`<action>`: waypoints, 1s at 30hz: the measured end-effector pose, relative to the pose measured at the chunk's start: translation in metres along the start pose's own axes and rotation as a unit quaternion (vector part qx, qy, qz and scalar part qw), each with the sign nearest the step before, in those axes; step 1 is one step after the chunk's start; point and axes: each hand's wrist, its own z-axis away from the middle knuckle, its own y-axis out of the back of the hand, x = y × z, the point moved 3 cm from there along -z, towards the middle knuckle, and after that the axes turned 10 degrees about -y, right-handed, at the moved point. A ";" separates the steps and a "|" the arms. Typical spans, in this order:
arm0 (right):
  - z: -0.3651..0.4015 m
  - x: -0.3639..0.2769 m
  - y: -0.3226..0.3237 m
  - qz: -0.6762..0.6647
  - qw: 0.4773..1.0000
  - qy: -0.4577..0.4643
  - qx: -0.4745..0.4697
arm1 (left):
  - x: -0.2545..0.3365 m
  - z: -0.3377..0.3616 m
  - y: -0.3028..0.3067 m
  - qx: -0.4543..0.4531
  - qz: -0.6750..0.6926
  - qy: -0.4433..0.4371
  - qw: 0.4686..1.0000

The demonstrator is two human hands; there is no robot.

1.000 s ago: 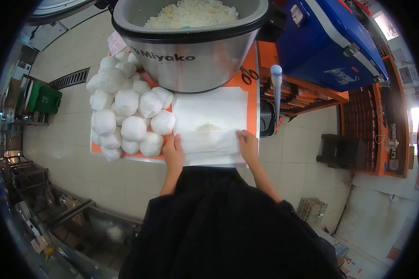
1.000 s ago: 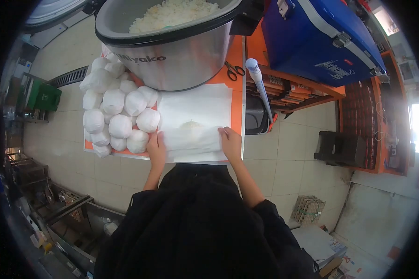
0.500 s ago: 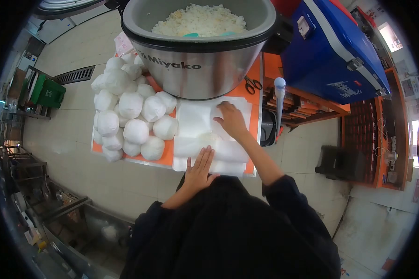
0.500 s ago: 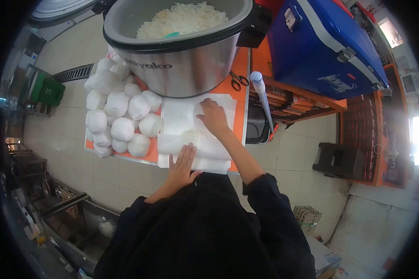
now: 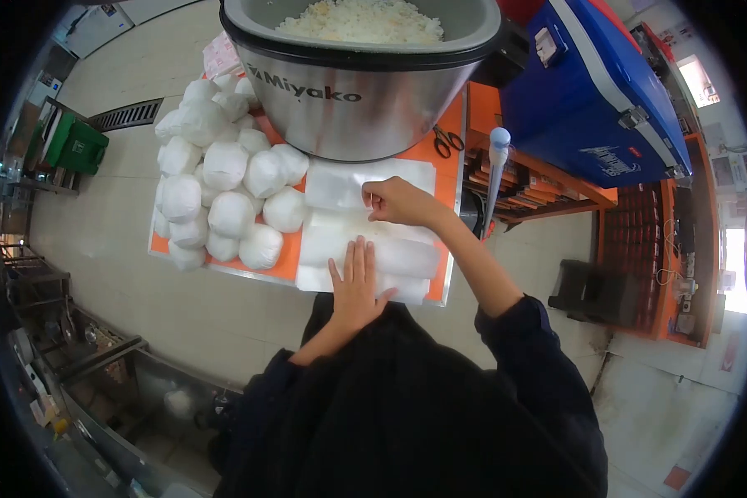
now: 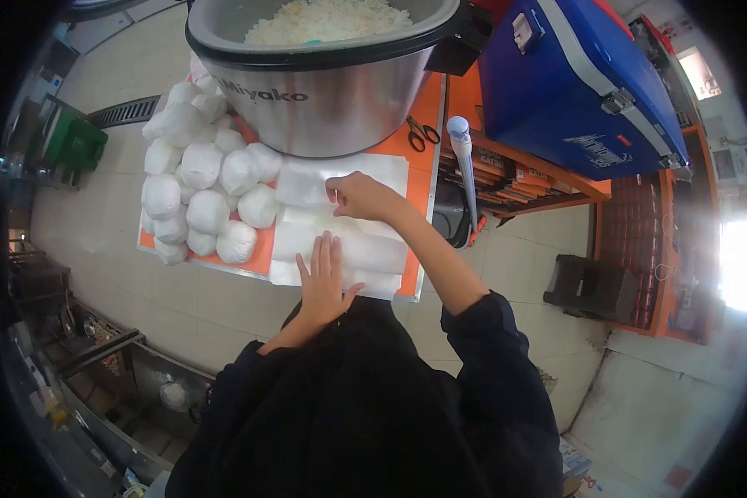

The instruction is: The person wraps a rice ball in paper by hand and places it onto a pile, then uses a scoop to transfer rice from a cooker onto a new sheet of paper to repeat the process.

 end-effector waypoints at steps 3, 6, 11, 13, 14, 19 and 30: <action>0.007 0.002 -0.010 0.050 0.990 -0.026 0.128 | -0.003 0.002 -0.004 0.010 -0.011 -0.004 1.000; 0.001 0.012 -0.016 0.066 0.991 -0.022 0.112 | -0.002 0.000 -0.003 0.017 -0.018 -0.007 1.000; 0.022 -0.002 -0.030 0.092 0.991 -0.029 0.093 | -0.004 0.000 -0.006 0.009 -0.040 -0.021 0.999; 0.039 -0.012 -0.040 0.093 0.988 -0.014 0.120 | -0.010 0.001 -0.010 0.024 -0.015 -0.042 0.999; 0.044 -0.011 -0.048 0.093 0.988 -0.016 0.118 | -0.012 0.004 -0.014 0.024 -0.012 -0.042 0.999; 0.069 -0.021 -0.088 0.231 0.944 0.058 0.228 | -0.020 0.015 -0.031 0.043 -0.022 -0.084 0.995; 0.083 -0.035 -0.155 0.151 0.940 -0.155 0.265 | -0.044 0.003 0.030 0.120 0.013 -0.182 0.976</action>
